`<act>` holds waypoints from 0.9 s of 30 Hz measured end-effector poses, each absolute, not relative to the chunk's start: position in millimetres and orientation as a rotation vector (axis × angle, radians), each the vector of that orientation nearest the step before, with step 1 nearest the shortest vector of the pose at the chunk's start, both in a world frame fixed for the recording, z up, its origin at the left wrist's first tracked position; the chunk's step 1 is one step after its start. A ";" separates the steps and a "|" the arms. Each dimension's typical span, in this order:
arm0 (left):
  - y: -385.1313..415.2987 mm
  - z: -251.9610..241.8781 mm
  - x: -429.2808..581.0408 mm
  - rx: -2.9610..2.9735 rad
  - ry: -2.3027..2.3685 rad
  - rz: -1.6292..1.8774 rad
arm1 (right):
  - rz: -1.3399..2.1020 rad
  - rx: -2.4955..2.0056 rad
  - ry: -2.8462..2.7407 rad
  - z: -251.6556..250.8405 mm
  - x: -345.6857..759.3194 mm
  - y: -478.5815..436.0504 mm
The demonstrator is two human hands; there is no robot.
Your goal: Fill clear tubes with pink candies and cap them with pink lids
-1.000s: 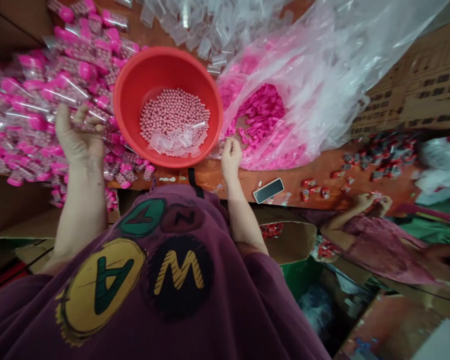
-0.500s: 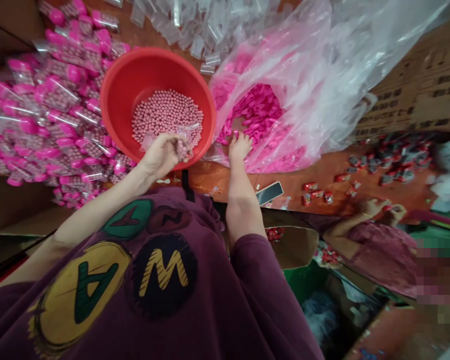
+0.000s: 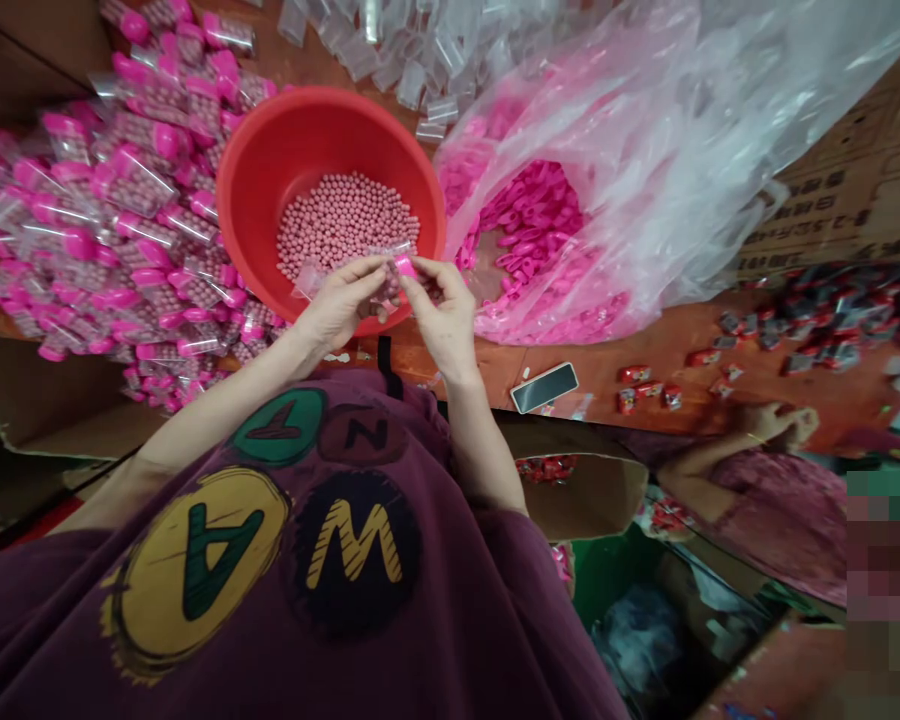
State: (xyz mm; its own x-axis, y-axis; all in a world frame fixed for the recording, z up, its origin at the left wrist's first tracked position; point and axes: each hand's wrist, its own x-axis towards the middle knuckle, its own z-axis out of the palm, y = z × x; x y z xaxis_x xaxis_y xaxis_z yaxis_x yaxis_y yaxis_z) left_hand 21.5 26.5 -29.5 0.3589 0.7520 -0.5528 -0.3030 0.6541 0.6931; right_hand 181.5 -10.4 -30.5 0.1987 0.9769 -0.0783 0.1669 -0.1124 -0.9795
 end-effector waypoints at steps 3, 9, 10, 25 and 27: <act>23.1 -28.3 23.7 0.493 0.962 0.742 | 0.938 -1.513 -1.194 -22.0 170.1 -14.7; 18.0 -22.3 21.6 0.369 0.928 0.763 | 0.829 -1.573 -1.295 -24.3 167.7 -20.1; 17.8 -20.7 20.9 0.360 0.933 0.755 | 0.831 -1.578 -1.326 -22.1 168.0 -21.0; 11.6 1.9 28.0 0.448 0.968 0.786 | 0.624 -1.658 -1.548 -3.8 161.4 -32.8; 11.3 8.4 27.8 0.456 0.996 0.785 | 0.641 -1.647 -1.571 1.5 159.2 -35.3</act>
